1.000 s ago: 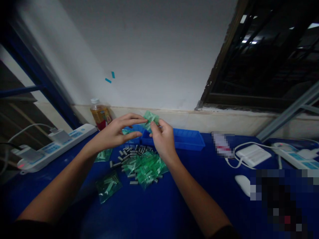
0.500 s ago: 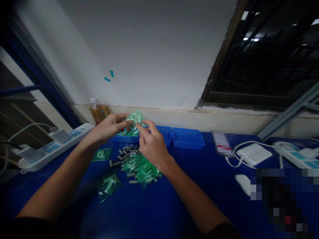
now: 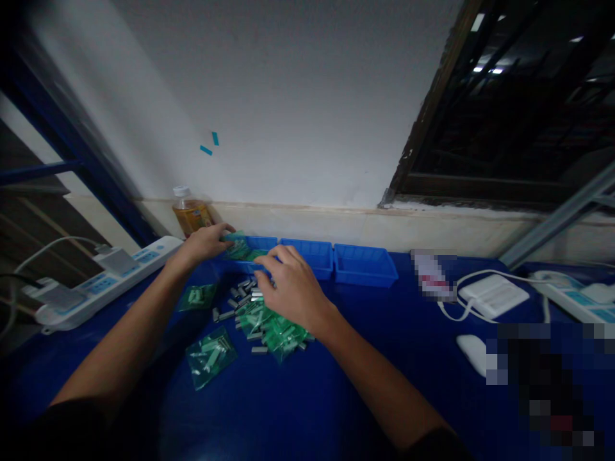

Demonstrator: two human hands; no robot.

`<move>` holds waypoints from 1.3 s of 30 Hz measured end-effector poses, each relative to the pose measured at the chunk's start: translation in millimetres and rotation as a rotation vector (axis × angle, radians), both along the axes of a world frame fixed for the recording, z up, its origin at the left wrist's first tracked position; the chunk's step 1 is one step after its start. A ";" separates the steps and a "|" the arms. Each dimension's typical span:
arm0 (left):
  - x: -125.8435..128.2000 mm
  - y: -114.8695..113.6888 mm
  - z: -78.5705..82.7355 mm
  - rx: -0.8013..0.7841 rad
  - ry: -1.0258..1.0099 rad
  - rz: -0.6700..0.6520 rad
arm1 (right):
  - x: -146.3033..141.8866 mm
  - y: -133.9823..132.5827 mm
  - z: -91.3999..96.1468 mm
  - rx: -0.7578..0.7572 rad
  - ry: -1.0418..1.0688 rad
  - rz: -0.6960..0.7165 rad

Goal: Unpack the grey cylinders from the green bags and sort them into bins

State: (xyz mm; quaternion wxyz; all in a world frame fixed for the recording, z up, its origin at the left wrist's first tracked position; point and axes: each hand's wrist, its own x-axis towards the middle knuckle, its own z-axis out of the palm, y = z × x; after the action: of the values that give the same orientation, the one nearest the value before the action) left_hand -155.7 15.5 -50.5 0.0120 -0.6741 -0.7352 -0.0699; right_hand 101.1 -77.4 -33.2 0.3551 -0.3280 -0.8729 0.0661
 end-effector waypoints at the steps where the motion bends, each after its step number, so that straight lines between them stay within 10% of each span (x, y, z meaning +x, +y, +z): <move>1: 1.5 -0.8 0.1 -0.007 0.021 -0.006 | -2.7 -7.5 0.7 -0.024 -0.072 0.042; 8: 2.5 1.9 -2.2 -0.006 0.084 -0.070 | -27.6 -63.1 -21.6 -0.031 -0.442 0.403; 25: 3.0 -1.4 -17.3 -0.046 0.012 0.096 | -44.4 -93.1 -60.0 -0.002 -0.465 0.223; 39: -3.6 4.9 -16.6 -0.199 -0.069 0.062 | -40.3 -80.4 -32.7 -0.133 -0.241 0.227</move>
State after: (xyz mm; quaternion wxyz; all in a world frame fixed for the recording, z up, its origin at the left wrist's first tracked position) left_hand -159.4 20.4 -67.1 -0.0780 -0.6461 -0.7590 -0.0195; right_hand 60.8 -157.8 -65.9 0.2158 -0.2556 -0.9343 0.1235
